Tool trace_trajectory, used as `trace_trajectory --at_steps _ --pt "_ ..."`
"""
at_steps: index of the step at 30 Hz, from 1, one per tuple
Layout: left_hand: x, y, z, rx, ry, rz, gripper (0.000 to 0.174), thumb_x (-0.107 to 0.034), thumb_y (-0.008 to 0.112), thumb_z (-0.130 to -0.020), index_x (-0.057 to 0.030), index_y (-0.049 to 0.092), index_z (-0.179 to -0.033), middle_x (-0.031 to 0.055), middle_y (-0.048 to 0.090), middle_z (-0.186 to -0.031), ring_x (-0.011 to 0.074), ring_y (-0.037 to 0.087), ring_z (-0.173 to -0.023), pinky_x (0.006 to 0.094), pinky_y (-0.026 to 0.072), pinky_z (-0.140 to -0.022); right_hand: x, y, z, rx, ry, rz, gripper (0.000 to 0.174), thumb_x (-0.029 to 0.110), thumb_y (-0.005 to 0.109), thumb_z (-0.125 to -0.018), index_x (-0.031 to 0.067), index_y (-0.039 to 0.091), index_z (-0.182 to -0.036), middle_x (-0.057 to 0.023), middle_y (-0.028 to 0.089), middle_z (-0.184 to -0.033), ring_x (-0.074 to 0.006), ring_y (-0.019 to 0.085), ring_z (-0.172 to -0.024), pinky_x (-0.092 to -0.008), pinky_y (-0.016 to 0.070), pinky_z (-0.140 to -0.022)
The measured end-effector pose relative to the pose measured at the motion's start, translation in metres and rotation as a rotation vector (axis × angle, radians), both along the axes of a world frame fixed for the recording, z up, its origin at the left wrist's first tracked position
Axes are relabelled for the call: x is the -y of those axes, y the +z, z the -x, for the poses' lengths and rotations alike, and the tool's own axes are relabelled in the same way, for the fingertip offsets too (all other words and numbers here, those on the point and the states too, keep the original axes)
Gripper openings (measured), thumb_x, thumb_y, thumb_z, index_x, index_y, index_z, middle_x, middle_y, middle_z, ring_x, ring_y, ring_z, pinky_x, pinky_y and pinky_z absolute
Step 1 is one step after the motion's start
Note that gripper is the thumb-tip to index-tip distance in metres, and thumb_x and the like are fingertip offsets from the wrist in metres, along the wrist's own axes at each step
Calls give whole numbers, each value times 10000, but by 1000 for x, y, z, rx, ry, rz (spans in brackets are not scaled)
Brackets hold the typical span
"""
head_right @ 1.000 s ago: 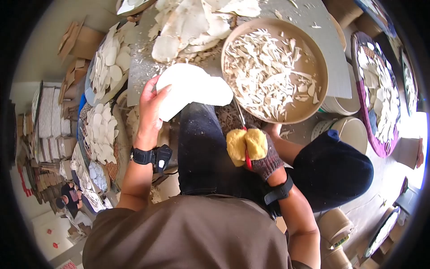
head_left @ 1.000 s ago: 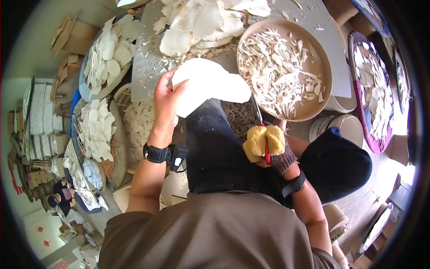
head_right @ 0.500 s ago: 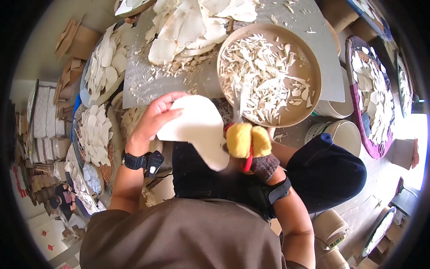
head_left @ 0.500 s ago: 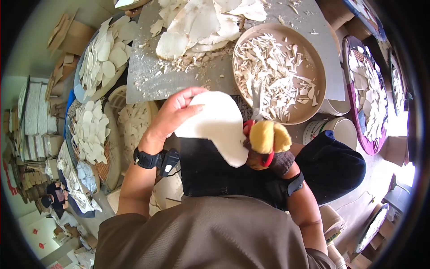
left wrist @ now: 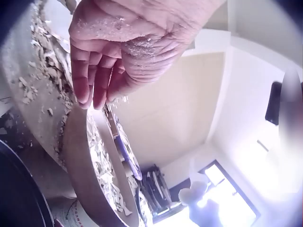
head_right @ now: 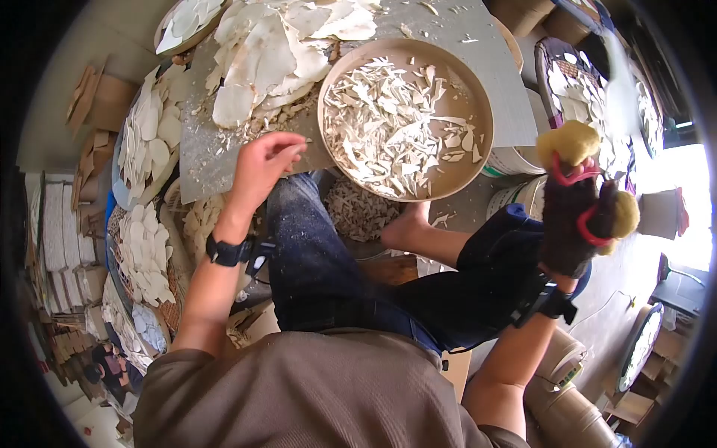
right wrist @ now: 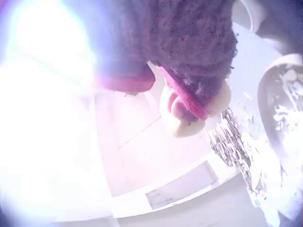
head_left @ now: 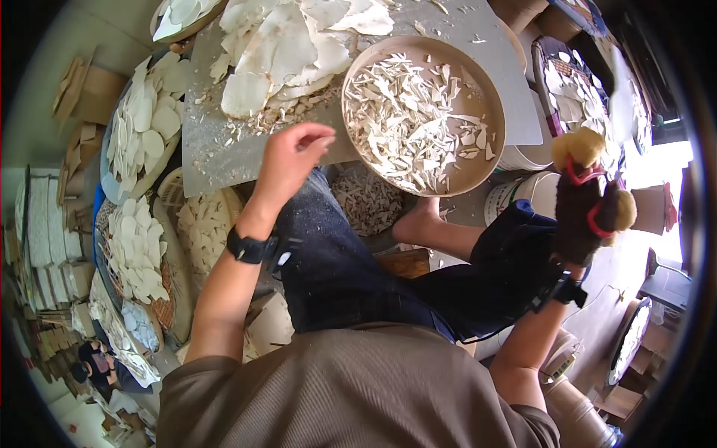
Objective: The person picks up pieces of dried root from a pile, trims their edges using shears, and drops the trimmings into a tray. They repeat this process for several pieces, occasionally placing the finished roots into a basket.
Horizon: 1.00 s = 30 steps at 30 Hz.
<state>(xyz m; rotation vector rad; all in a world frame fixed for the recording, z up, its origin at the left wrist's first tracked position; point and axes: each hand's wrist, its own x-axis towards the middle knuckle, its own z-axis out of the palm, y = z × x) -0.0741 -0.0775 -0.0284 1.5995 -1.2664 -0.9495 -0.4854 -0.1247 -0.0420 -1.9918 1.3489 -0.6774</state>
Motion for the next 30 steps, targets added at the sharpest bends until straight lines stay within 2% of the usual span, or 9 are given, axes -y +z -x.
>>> trace_trajectory --at_steps 6,13,16,20,21,24,27,29,30 --pt "45 10 41 1028 -205 -133 332 -350 671 -740 -23 669 -796 143 625 -787 261 624 -710 346 495 -661 -21 -11 -4 150 -55 -218 237 179 587 -869 55 524 -1061 -54 550 -933 -146 544 -811 -267 454 -721" --pt "51 -10 42 851 -170 -32 292 -314 667 -719 -23 651 -722 171 599 -753 311 610 -689 372 477 -624 -61 -24 -69 749 31 -843 197 182 590 -873 60 533 -1017 -41 565 -825 -114 556 -694 -234 462 -628" --pt "53 -12 40 758 -120 -70 244 -234 694 -727 4 641 -713 111 629 -717 217 613 -631 314 475 -603 -67 -25 -86 898 92 -956 182 183 591 -875 63 537 -999 -35 572 -778 -100 562 -644 -220 465 -588" --pt "42 18 17 143 -411 -245 151 -122 715 -743 4 665 -810 -11 629 -710 35 526 -639 220 428 -584 -77 -29 -98 1040 194 -980 271 270 492 -926 15 520 -1015 -67 576 -768 -151 577 -618 -249 476 -551" --pt "42 30 9 157 -584 -382 164 -131 711 -752 0 668 -838 -8 613 -709 43 512 -638 212 421 -599 -80 -33 -99 1036 199 -1026 332 319 441 -936 11 510 -1039 -84 576 -806 -173 583 -647 -269 486 -574" --pt "45 34 14 294 -551 -168 147 -126 694 -751 -24 675 -854 0 581 -711 72 501 -641 218 410 -606 -86 -41 -101 907 242 -1094 473 431 339 -953 7 482 -1107 -127 574 -910 -230 596 -733 -330 509 -633" --pt "59 6 31 661 -456 68 151 -124 594 -786 -69 667 -906 46 565 -732 144 545 -659 291 440 -602 -90 -82 -94 1209 471 -1328 451 367 485 -914 59 434 -1239 -135 538 -1135 -276 528 -1036 -396 441 -871" --pt "55 -10 40 886 -491 334 172 -120 544 -806 -58 643 -932 77 570 -711 183 556 -629 305 459 -597 -94 -80 -89 530 348 -1012 466 350 515 -901 73 421 -1264 -125 527 -1172 -272 499 -1090 -391 409 -922" --pt "53 -34 48 495 -408 185 162 -124 525 -814 -50 625 -919 97 564 -711 200 559 -636 308 461 -593 -95 -76 -91 482 313 -944 465 346 515 -901 73 420 -1265 -125 528 -1171 -271 501 -1087 -390 410 -920"
